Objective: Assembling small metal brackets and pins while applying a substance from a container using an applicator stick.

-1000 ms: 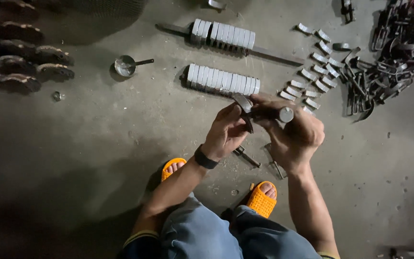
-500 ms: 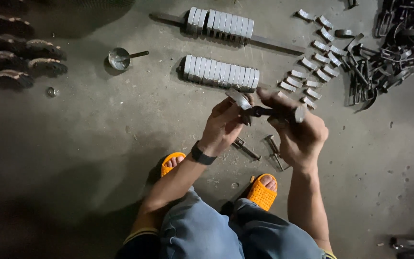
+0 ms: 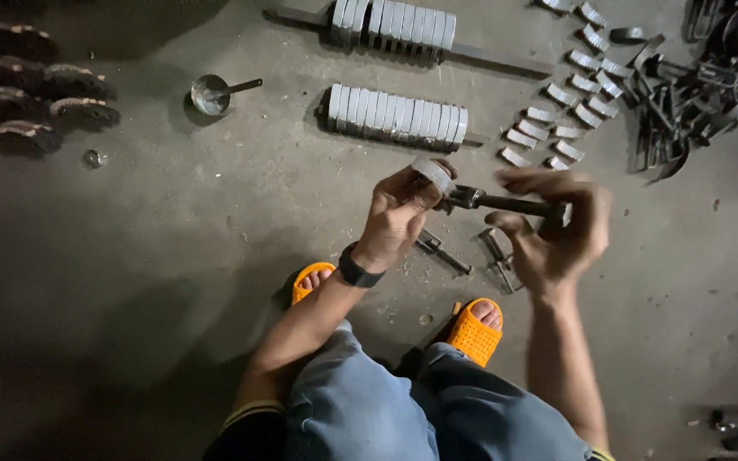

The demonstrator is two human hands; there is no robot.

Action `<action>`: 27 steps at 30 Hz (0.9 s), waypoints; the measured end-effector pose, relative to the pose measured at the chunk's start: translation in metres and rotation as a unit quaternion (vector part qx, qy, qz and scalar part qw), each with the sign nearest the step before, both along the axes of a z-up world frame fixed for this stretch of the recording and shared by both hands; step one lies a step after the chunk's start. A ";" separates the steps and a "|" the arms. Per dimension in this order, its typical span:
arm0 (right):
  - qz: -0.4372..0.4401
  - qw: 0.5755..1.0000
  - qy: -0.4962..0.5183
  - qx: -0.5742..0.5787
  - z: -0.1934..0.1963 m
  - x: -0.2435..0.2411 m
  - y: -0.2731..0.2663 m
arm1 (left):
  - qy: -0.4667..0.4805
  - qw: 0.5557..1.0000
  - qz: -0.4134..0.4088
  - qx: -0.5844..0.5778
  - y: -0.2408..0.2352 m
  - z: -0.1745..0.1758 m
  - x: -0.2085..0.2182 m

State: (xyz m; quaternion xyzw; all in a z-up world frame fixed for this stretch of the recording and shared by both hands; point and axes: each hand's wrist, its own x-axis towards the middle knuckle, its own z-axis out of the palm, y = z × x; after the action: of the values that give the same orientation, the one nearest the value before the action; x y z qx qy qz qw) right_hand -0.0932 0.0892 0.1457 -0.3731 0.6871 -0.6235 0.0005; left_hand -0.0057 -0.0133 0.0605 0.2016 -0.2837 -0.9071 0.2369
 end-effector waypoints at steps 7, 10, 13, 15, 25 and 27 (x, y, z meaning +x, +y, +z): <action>0.091 0.890 0.372 0.249 -0.022 -0.023 0.055 | 0.021 0.963 -0.052 -0.265 -0.020 0.017 0.003; 0.083 0.939 0.029 0.331 -0.038 -0.015 0.066 | 0.034 0.926 -0.061 -0.372 -0.024 0.020 -0.002; 0.066 0.925 0.134 0.350 -0.038 -0.010 0.067 | 0.029 0.923 -0.082 -0.376 -0.022 0.008 -0.004; 0.060 0.858 0.348 0.372 -0.034 -0.008 0.064 | 0.039 0.913 -0.097 -0.394 -0.020 0.006 -0.005; 0.068 0.897 0.137 0.414 -0.063 0.013 0.091 | -0.061 0.848 -0.183 -0.494 -0.005 -0.018 0.002; 0.022 0.914 0.170 0.368 -0.095 0.017 0.106 | -0.128 0.747 -0.270 -0.594 0.005 -0.038 0.003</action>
State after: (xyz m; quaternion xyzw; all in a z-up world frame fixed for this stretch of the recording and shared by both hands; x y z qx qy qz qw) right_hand -0.0764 0.1949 0.0507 -0.4617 0.8493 -0.2537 0.0347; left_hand -0.0027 -0.0086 0.0222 0.0495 -0.8358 -0.5466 0.0154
